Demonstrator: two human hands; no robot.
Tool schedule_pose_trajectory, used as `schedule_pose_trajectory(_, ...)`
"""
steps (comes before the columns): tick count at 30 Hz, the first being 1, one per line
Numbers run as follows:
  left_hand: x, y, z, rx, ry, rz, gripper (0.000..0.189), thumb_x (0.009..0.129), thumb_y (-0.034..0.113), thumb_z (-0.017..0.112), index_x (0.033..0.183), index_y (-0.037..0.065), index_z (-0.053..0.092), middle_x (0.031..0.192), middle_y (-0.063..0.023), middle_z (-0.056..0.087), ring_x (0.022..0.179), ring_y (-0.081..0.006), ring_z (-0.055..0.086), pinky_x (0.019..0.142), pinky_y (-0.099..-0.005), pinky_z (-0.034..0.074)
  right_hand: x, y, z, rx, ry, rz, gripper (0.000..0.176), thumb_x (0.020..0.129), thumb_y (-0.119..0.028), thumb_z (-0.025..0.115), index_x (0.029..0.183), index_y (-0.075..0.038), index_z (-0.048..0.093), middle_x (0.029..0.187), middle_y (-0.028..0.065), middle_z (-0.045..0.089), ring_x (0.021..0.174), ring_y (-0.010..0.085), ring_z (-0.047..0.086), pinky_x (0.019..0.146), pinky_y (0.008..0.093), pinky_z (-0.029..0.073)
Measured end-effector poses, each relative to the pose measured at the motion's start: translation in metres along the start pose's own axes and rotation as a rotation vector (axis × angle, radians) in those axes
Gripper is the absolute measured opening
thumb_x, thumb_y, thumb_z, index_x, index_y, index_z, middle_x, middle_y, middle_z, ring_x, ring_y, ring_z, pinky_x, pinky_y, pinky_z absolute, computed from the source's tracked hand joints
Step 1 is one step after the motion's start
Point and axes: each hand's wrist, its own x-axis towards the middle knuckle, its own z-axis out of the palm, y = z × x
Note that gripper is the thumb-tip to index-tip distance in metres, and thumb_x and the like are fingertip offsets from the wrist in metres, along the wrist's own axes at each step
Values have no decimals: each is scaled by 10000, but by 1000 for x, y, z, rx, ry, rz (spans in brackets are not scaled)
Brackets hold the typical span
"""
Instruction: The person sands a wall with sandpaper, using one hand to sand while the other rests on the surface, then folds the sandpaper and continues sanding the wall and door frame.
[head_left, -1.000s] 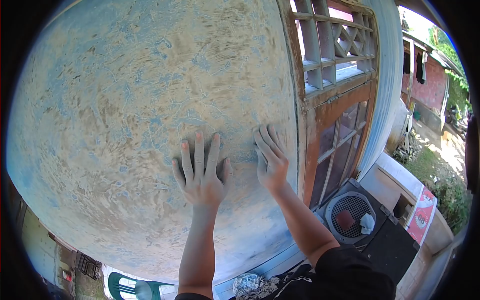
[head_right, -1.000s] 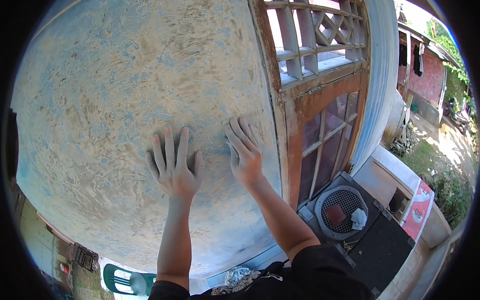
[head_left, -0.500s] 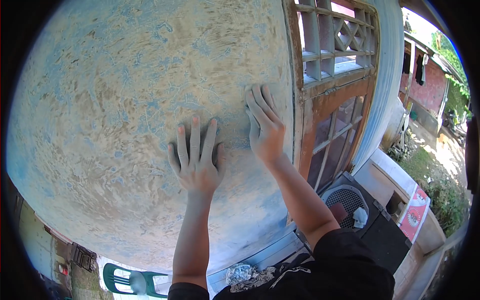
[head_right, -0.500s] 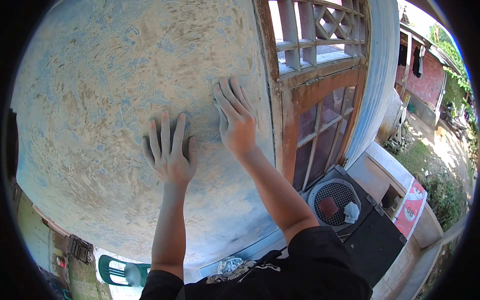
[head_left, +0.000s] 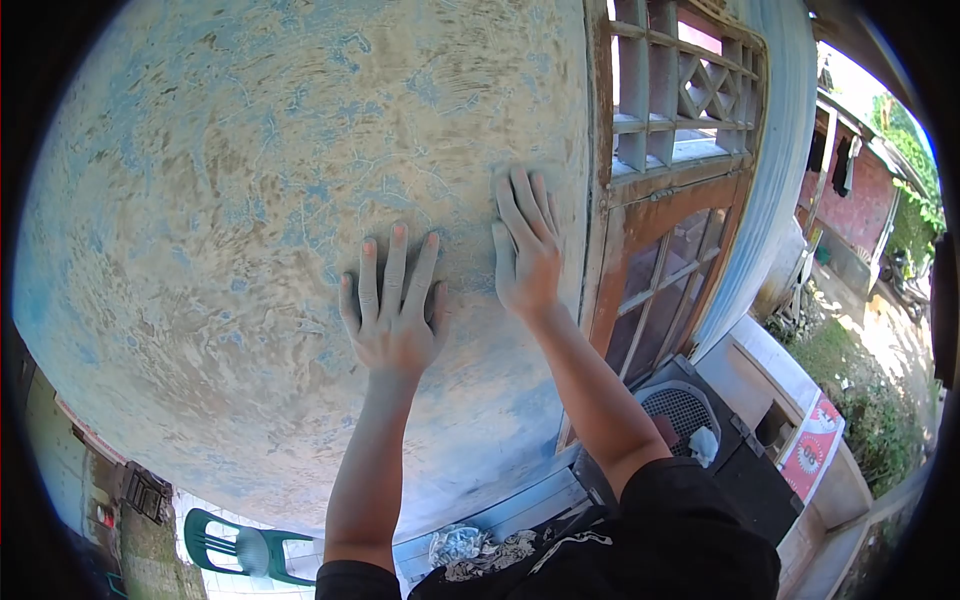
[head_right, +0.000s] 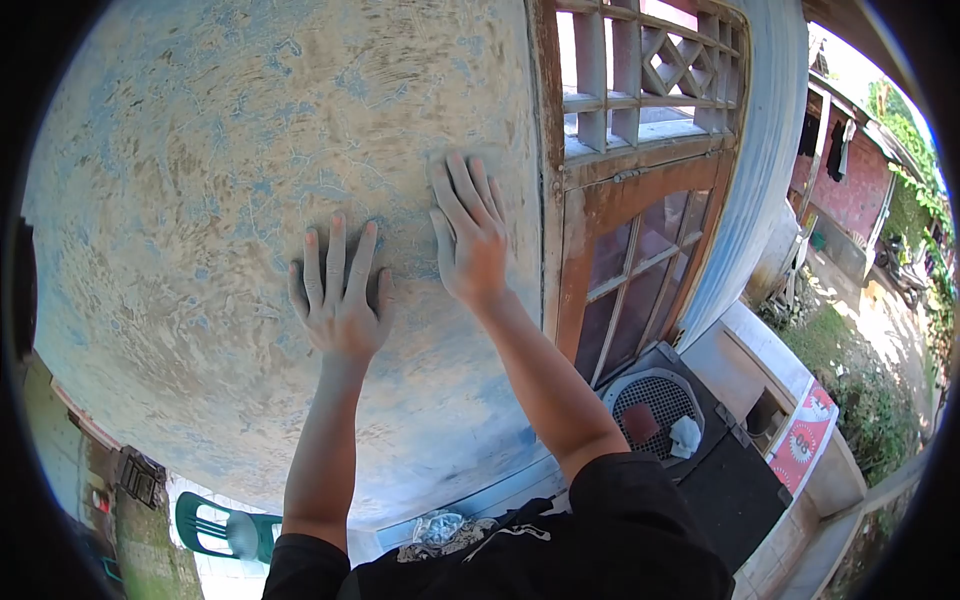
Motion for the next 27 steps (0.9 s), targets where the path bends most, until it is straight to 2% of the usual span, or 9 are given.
schedule_pose_trajectory(5, 1, 0, -3, -34, -29, -16, 493, 1036, 411, 592, 1517, 321, 655, 1662, -28, 528, 1570, -306, 426, 1296, -555, 218, 20, -16, -5, 161, -139, -115, 500, 1051, -120, 614, 1550, -161, 609, 1662, 75, 512, 1563, 372, 422, 1284, 549, 316)
schedule_pose_trajectory(9, -4, -21, -9, -10, -31, 13, 483, 1044, 398, 578, 1507, 290, 665, 1664, -51, 525, 1580, -333, 411, 1302, -584, 191, -45, 55, -28, 62, -416, -347, 504, 1045, -116, 617, 1547, -158, 612, 1663, 84, 512, 1568, 370, 417, 1289, 542, 309)
schedule_pose_trajectory(11, -8, -35, -6, -9, 53, -6, 488, 1046, 388, 571, 1505, 250, 665, 1670, -77, 513, 1588, -361, 394, 1302, -610, 173, -39, 91, -35, -41, -173, -220, 525, 1023, -101, 632, 1543, -175, 622, 1658, 77, 522, 1573, 356, 416, 1293, 535, 303)
schedule_pose_trajectory(14, -2, -22, -10, 3, 15, -37, 503, 1054, 383, 558, 1524, 225, 643, 1671, -93, 511, 1588, -376, 391, 1293, -599, 201, -12, 55, -6, 88, 200, 65, 498, 1016, -103, 637, 1506, -189, 660, 1624, 69, 562, 1557, 344, 446, 1288, 526, 314)
schedule_pose_trajectory(15, 1, -18, -12, 17, -2, -52, 505, 1057, 381, 553, 1529, 223, 638, 1669, -93, 513, 1586, -373, 395, 1291, -589, 211, -16, 36, 2, 89, 195, 66, 498, 1016, -103, 637, 1506, -189, 660, 1624, 69, 562, 1557, 344, 446, 1288, 526, 314)
schedule_pose_trajectory(17, -2, -20, -11, 25, 2, -48, 507, 1058, 381, 550, 1532, 223, 634, 1669, -96, 513, 1584, -372, 398, 1289, -578, 222, -36, 0, 8, 82, 19, 18, 454, 1026, -92, 616, 1464, -182, 693, 1589, 70, 597, 1539, 355, 469, 1280, 530, 326)
schedule_pose_trajectory(19, -6, -23, -12, 29, 1, -32, 509, 1059, 380, 548, 1536, 223, 630, 1669, -98, 513, 1583, -370, 401, 1287, -568, 232, -79, 1, 6, 147, -284, -278, 444, 1035, -79, 589, 1454, -177, 699, 1588, 72, 598, 1542, 376, 460, 1279, 532, 329)
schedule_pose_trajectory(22, -12, -32, -12, 21, -4, 14, 512, 1062, 388, 543, 1536, 216, 630, 1665, -100, 517, 1581, -366, 404, 1291, -557, 229, -98, 62, -13, -10, -271, -463, 438, 1040, -81, 583, 1459, -146, 690, 1596, 89, 588, 1545, 376, 455, 1278, 501, 342)
schedule_pose_trajectory(27, -19, -30, -8, 26, 9, 13, 500, 1076, 389, 528, 1525, 204, 642, 1659, -102, 525, 1581, -368, 404, 1294, -553, 222, -68, 74, -22, 7, 161, 89, 434, 1055, -108, 581, 1477, -58, 665, 1595, 158, 578, 1531, 449, 453, 1264, 514, 363)
